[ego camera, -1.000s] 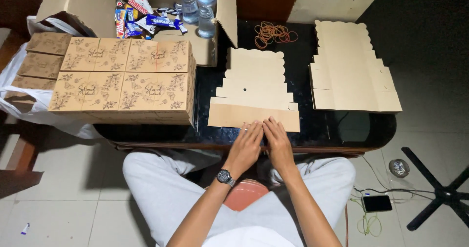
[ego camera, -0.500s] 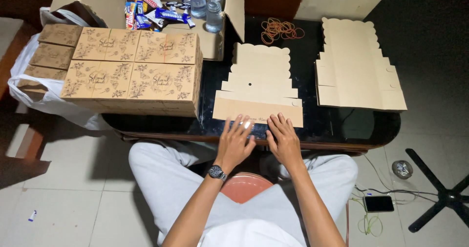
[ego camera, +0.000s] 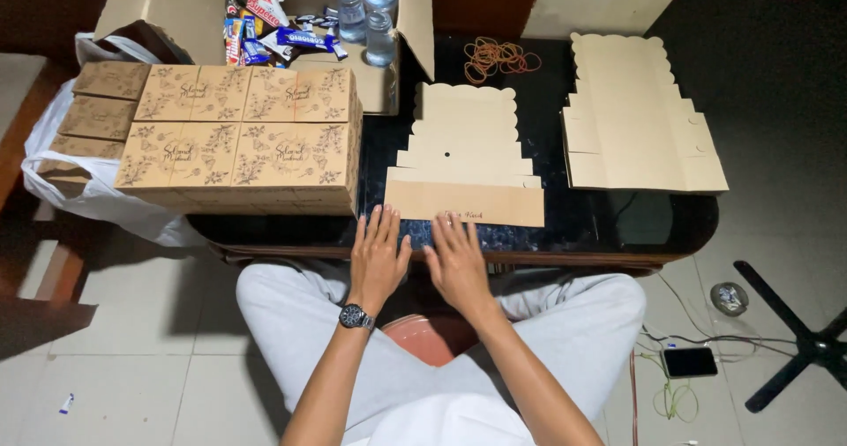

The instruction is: Folding cardboard boxes and packing them with snacks and water bottles from a larger container.

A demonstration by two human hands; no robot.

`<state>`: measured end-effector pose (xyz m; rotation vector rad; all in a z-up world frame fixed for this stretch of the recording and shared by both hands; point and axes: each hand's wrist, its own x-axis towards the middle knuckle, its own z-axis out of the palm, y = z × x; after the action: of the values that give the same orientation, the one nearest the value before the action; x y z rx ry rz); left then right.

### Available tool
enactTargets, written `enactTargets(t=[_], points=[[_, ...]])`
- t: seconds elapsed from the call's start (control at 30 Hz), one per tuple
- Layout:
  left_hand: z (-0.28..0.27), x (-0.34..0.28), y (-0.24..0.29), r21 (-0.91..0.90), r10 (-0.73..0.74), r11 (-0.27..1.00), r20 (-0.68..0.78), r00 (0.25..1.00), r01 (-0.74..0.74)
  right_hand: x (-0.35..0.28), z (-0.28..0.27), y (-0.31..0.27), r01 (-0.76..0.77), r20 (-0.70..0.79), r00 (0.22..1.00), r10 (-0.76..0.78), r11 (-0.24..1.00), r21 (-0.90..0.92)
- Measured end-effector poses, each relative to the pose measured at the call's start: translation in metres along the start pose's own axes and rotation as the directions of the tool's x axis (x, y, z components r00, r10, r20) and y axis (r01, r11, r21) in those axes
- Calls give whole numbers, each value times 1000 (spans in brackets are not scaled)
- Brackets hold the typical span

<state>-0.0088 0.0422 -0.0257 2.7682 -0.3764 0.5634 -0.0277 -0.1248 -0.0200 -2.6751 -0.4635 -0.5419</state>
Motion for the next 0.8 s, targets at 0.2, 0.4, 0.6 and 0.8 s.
enactTargets(t=[0.2,0.4,0.6,0.8], points=[[4,-2,-5,-58,4,998,-19,1000,-5,14,13,-19,-28,79,996,39,990,-137],[-3,-1,-5,-133,-38,990,20,999,40,9,-8,14,-140,-35,990,136,960,-241],[-2,-2,-8,-137,-30,990,-2,1000,29,-18,-30,87,-326,-95,945,312,900,-290],[-1,-4,-6,-148,-37,988,-19,999,34,-34,-51,127,-501,-118,865,487,843,-196]])
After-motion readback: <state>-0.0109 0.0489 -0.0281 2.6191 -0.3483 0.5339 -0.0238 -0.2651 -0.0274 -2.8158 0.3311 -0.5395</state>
